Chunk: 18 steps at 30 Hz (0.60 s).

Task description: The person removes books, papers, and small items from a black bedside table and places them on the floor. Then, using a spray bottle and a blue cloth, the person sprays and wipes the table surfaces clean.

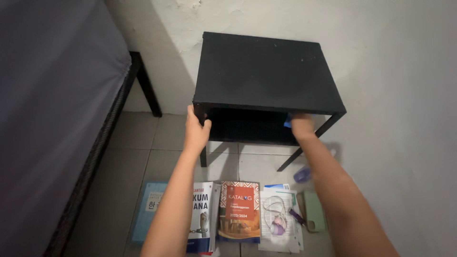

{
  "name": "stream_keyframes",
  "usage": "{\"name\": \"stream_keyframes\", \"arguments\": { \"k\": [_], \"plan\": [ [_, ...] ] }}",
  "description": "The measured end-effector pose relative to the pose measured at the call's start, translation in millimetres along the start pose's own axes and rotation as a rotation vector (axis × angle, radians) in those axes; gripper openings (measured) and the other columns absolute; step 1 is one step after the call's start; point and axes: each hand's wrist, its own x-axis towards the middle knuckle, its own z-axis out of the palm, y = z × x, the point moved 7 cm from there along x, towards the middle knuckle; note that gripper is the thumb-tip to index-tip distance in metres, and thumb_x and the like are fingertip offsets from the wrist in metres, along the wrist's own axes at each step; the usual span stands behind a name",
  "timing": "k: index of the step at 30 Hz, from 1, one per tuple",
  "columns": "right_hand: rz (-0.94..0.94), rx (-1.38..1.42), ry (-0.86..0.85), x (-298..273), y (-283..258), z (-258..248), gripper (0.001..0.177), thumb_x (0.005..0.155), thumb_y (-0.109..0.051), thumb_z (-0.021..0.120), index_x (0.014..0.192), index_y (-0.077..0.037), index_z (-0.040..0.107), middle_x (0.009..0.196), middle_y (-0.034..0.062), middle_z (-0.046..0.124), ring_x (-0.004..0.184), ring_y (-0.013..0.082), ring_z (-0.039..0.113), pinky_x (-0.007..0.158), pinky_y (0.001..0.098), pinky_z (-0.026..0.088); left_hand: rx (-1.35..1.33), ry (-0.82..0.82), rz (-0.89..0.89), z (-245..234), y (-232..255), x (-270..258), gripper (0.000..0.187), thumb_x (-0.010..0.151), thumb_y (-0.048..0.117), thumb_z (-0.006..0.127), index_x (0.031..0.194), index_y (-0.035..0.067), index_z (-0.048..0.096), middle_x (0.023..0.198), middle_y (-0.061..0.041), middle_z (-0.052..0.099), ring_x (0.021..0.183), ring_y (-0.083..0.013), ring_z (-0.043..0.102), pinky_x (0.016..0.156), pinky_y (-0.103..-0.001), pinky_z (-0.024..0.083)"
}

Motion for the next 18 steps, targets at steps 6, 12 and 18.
{"name": "stream_keyframes", "arguments": {
  "k": [6,12,18],
  "plan": [
    [-0.249,-0.070,0.425,-34.7,-32.8,-62.6,0.041,0.084,-0.005,0.062,0.124,0.002,0.070,0.128,0.0277,0.065,0.117,0.0446,0.059,0.100,0.0483,0.045,-0.015,0.007,-0.040,-6.1,10.5,-17.1,0.049,0.085,-0.002,0.061,0.129,0.004,0.039,0.107,-0.019,0.061,0.098,-0.0344,0.064,0.089,-0.044,0.052],
    [-0.236,-0.372,0.137,-56.9,-31.1,-43.9,0.030,0.085,-0.011,0.070,0.113,-0.002,0.075,0.124,0.0195,0.070,0.124,0.0352,0.061,0.110,0.0437,0.044,-0.005,0.003,-0.016,-20.0,11.7,-38.3,0.046,0.085,0.000,0.063,0.125,0.004,0.041,0.101,-0.017,0.063,0.097,-0.0349,0.065,0.090,-0.044,0.052],
    [-0.149,-0.186,0.051,-74.7,-23.6,-44.5,0.022,0.091,-0.008,0.067,0.110,-0.001,0.075,0.123,0.0213,0.070,0.123,0.0366,0.062,0.107,0.0462,0.048,0.008,-0.014,-0.012,-30.1,6.3,-51.5,0.048,0.084,0.002,0.066,0.126,0.003,0.042,0.103,-0.018,0.065,0.099,-0.0354,0.066,0.090,-0.043,0.051]
  ]
}}
